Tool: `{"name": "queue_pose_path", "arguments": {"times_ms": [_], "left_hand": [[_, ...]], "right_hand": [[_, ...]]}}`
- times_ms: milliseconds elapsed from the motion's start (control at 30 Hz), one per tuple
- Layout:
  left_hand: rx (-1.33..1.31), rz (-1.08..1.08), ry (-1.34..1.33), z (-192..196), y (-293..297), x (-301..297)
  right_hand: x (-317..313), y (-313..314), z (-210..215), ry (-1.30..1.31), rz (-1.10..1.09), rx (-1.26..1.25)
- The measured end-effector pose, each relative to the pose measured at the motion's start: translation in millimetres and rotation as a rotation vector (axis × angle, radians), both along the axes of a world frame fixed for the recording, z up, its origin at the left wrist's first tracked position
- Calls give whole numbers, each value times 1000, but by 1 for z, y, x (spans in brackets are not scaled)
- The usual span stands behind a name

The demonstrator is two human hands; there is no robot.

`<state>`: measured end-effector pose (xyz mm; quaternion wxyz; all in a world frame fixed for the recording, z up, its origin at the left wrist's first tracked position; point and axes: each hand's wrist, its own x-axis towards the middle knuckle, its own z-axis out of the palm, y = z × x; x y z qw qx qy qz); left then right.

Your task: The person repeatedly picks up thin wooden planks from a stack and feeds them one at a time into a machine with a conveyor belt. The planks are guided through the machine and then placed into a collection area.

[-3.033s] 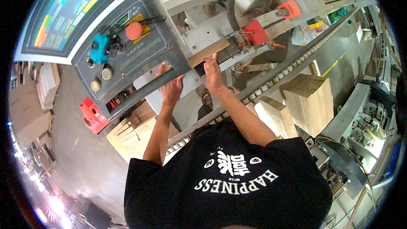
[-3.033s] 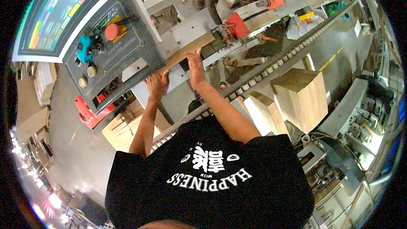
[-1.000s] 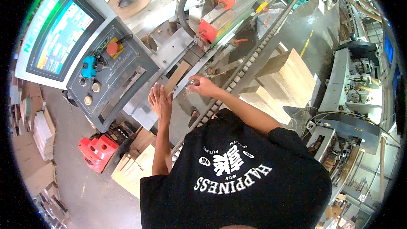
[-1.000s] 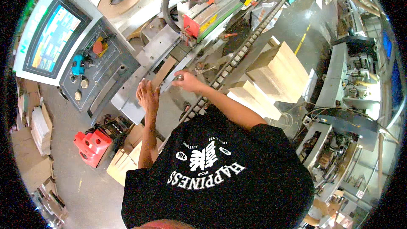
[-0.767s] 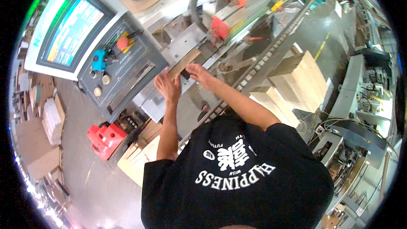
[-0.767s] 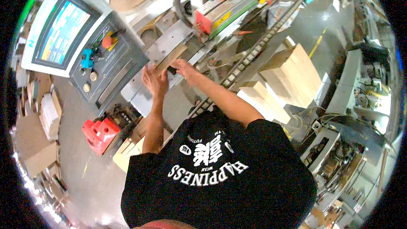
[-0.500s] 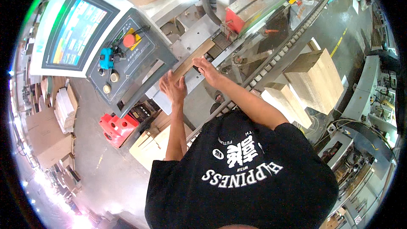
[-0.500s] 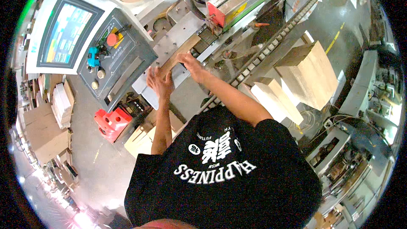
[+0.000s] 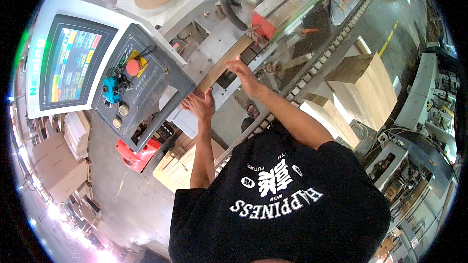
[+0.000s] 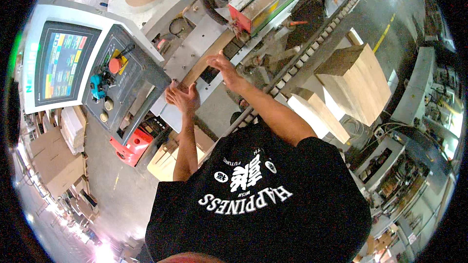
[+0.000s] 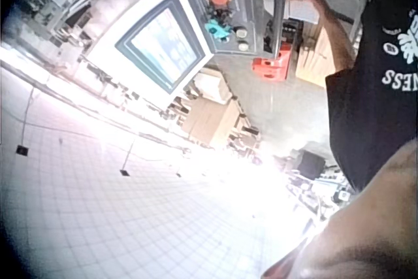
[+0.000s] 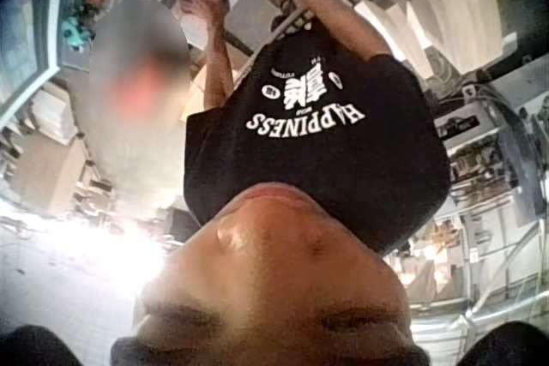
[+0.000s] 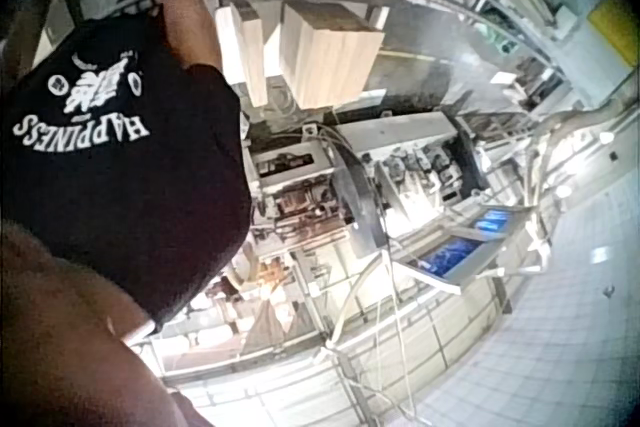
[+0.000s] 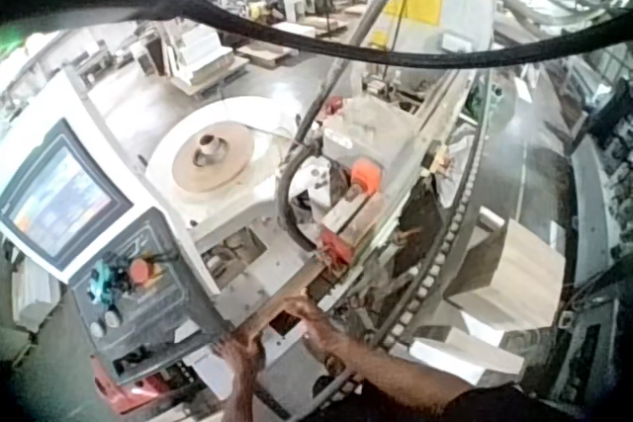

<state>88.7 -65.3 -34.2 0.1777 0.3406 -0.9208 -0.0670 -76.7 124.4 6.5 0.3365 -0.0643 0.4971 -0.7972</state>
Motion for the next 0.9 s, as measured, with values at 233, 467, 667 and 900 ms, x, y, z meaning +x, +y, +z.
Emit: {"name": "queue_pose_path", "arguments": {"times_ms": [233,467,667,900], "left_hand": [[-48,33,79,7,35,-37],[194,10,43,54,79,-102],[207,-5,168,50,89,-140],[1056,-217,609,95,137,-152]], "right_hand": [[-36,36,2,122,3,108],[-45,51,-6,-29,-31,65],[-8,76,47,406,118,306],[6,112,197,951,-114,380]]}}
